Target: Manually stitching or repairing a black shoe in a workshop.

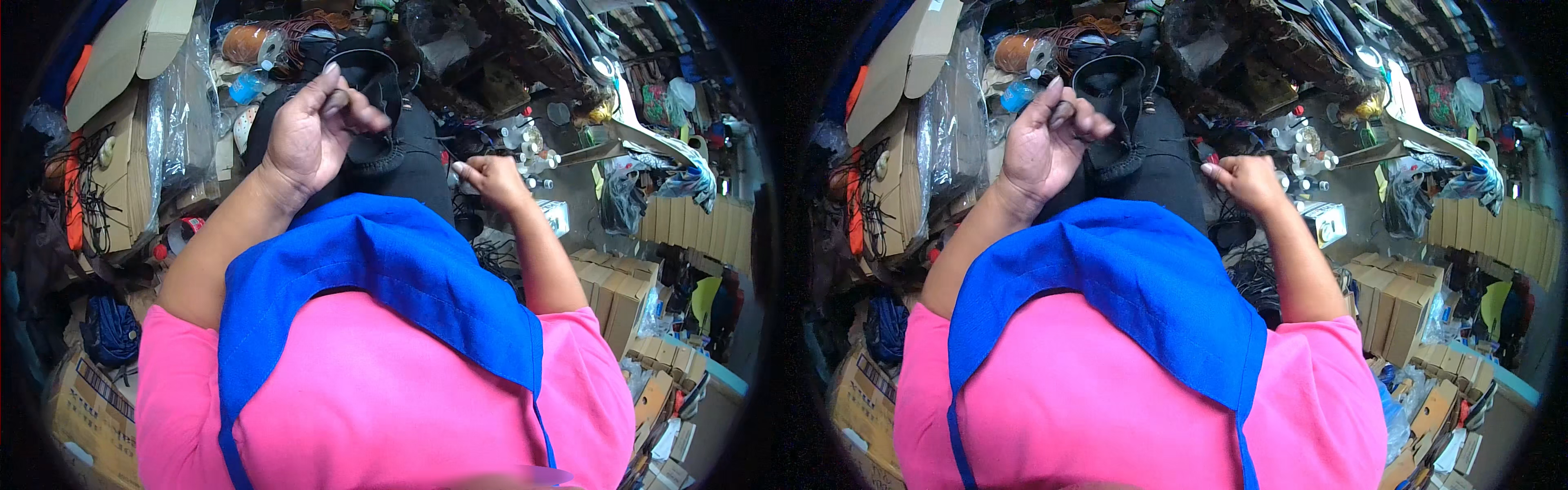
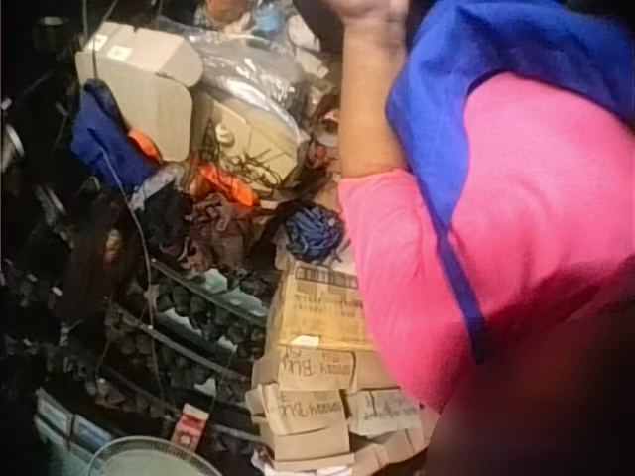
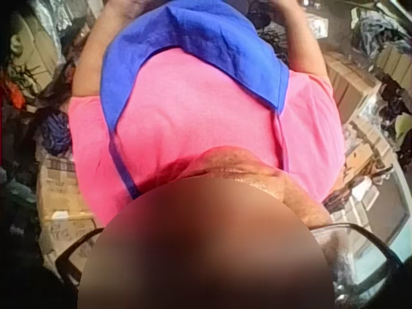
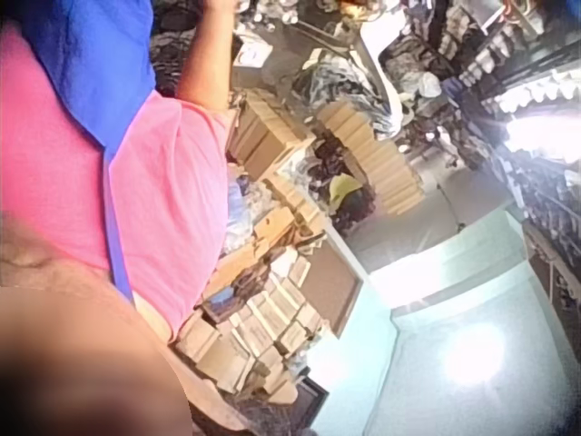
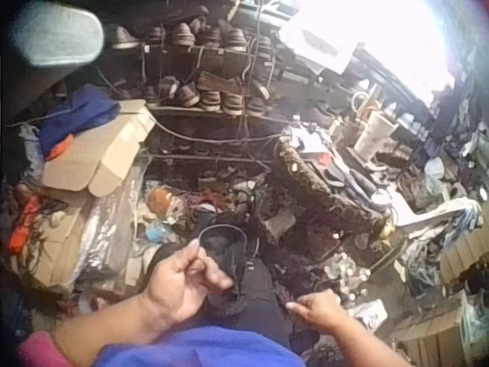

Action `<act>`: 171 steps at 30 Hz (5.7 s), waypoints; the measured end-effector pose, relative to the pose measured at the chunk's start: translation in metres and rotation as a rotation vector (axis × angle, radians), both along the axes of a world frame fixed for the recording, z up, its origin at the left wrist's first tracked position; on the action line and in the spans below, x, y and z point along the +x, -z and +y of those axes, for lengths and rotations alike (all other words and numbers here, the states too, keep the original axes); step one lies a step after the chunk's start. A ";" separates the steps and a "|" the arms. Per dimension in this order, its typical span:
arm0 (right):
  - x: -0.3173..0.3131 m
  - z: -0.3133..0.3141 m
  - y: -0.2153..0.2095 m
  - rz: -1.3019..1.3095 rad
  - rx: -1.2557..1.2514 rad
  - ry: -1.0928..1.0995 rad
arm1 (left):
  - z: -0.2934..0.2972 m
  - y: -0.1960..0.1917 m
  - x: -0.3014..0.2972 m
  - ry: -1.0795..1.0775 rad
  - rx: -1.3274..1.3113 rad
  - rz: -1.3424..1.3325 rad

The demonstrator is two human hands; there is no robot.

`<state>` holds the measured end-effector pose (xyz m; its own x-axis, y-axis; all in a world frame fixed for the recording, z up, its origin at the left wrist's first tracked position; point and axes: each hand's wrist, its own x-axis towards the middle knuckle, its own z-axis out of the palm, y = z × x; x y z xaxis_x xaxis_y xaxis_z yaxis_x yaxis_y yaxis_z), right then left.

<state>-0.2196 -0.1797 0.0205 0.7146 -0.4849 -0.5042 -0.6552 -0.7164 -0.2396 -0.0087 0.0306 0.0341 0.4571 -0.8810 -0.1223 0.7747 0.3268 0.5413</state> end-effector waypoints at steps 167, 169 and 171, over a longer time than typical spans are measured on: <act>0.056 0.053 -0.030 -0.487 0.079 -0.210 | -0.049 0.029 0.049 0.646 0.211 -1.415; 0.057 0.055 -0.034 -0.495 0.061 -0.217 | -0.050 0.026 0.048 0.652 0.217 -1.415; 0.059 0.057 -0.037 -0.473 0.035 -0.226 | -0.050 0.025 0.047 0.654 0.225 -1.414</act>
